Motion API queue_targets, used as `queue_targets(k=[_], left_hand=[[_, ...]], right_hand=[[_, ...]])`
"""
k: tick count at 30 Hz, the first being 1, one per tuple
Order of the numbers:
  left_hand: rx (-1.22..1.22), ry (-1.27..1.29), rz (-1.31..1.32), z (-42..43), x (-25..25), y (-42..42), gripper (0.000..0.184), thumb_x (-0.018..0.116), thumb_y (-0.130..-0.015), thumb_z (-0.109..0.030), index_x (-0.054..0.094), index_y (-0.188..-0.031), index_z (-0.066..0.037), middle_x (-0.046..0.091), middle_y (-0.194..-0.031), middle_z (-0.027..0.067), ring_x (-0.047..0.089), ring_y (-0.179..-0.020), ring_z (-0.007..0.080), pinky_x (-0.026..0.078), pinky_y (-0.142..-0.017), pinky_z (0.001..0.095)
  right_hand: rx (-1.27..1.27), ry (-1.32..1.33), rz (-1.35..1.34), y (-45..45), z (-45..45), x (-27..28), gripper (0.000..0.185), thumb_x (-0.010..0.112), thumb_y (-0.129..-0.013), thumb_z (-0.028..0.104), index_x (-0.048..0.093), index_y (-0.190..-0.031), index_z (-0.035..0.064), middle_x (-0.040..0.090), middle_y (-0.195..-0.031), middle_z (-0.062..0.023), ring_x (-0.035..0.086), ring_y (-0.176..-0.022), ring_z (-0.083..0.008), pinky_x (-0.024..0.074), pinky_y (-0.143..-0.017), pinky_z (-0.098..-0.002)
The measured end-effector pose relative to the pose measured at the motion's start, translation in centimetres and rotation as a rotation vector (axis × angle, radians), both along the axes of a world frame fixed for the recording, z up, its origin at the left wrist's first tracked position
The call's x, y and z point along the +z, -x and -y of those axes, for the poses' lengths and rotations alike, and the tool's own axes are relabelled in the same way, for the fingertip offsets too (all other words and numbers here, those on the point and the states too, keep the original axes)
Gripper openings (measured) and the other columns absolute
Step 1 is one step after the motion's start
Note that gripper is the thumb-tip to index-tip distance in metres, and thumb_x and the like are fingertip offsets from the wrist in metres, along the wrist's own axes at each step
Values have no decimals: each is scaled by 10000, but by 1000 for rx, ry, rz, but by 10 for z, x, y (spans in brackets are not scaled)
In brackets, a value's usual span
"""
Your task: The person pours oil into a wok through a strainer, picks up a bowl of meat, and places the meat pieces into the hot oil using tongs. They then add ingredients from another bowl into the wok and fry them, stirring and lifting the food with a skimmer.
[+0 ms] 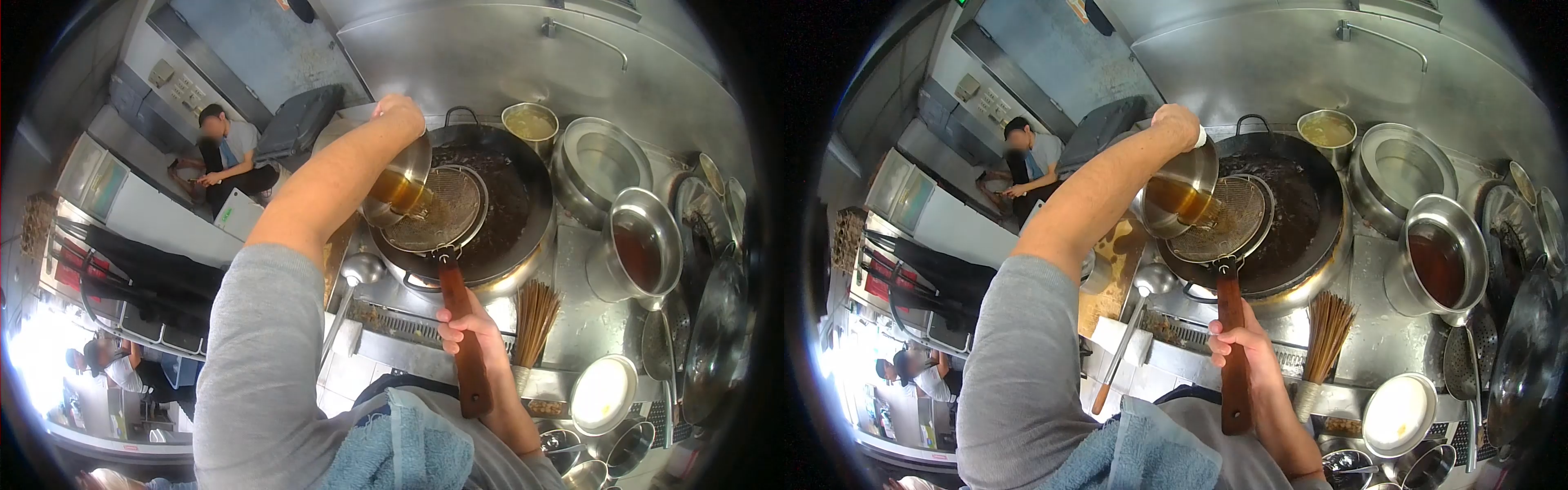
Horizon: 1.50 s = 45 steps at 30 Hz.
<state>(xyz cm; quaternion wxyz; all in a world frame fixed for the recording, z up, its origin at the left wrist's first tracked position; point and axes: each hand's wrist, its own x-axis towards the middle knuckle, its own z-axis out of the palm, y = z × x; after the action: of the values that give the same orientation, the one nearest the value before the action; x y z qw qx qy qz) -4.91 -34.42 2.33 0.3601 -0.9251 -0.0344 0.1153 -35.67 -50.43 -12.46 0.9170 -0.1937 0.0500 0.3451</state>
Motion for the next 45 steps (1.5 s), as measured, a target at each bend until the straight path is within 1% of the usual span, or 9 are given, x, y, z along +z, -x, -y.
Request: queue_targets(k=[12,18,25,30,33,37,39,41,45], left_hand=[[-6,62,27,-7,-2,-5,357,716,-750,-200,707,-1099,-124,707,-1074,31,688,-971,203,582,-710,394],[-34,3,24,-9,-4,-6,354,723,-738,-205,713,-1083,-128,710,-1064,24,695,-943,202,585,-683,392],[-58,79,58,-23,-3,-6,324,727,-717,-199,729,-1034,-127,716,-1042,50,696,-949,210,570,-748,376],[-90,199,141,-46,20,16,308,716,-718,-209,735,-1015,-133,715,-1031,73,693,-959,214,554,-790,348],[-116,291,220,-87,32,20,319,697,-731,-218,726,-1030,-111,704,-1049,115,683,-979,263,546,-835,373],[-59,478,291,-198,29,7,386,686,-722,-254,704,-1067,-83,677,-1115,154,651,-1044,305,517,-916,397],[-79,569,319,-270,8,6,419,687,-702,-281,700,-1069,-80,671,-1112,178,642,-1055,327,510,-920,410],[93,729,460,-322,-21,25,450,678,-688,-294,694,-1055,-34,669,-1093,204,642,-1046,346,510,-904,427],[327,1036,654,-399,-102,58,506,694,-641,-282,686,-1023,49,675,-1022,262,660,-998,377,521,-868,426]], right_hand=[[3,-17,9,0,1,-2,745,490,-712,-36,306,-1410,151,489,-910,-78,441,-611,-128,386,-522,-282],[2,-13,11,1,0,-2,743,490,-709,-32,308,-1408,145,490,-913,-76,442,-611,-129,386,-534,-284],[-5,25,48,4,-3,-1,740,516,-704,9,310,-1402,140,488,-906,-70,441,-612,-122,386,-533,-284],[-17,42,66,3,-7,-6,770,537,-684,26,300,-1408,139,486,-905,-67,437,-596,-117,387,-515,-286],[-45,58,81,6,-9,-2,773,540,-676,25,305,-1404,135,485,-903,-68,436,-587,-115,385,-496,-282],[-84,25,88,14,-14,6,797,541,-683,21,302,-1429,166,476,-923,-76,435,-578,-116,384,-472,-271],[-115,-4,89,19,-16,15,838,513,-698,-5,261,-1471,194,443,-919,-53,400,-548,-89,332,-434,-228],[-158,-19,66,19,-18,15,858,505,-706,-18,243,-1493,204,409,-892,-36,375,-524,-68,294,-395,-203],[-274,-93,118,11,-18,-10,759,455,-763,-71,260,-1472,117,387,-941,-74,396,-543,-75,343,-401,-203]])
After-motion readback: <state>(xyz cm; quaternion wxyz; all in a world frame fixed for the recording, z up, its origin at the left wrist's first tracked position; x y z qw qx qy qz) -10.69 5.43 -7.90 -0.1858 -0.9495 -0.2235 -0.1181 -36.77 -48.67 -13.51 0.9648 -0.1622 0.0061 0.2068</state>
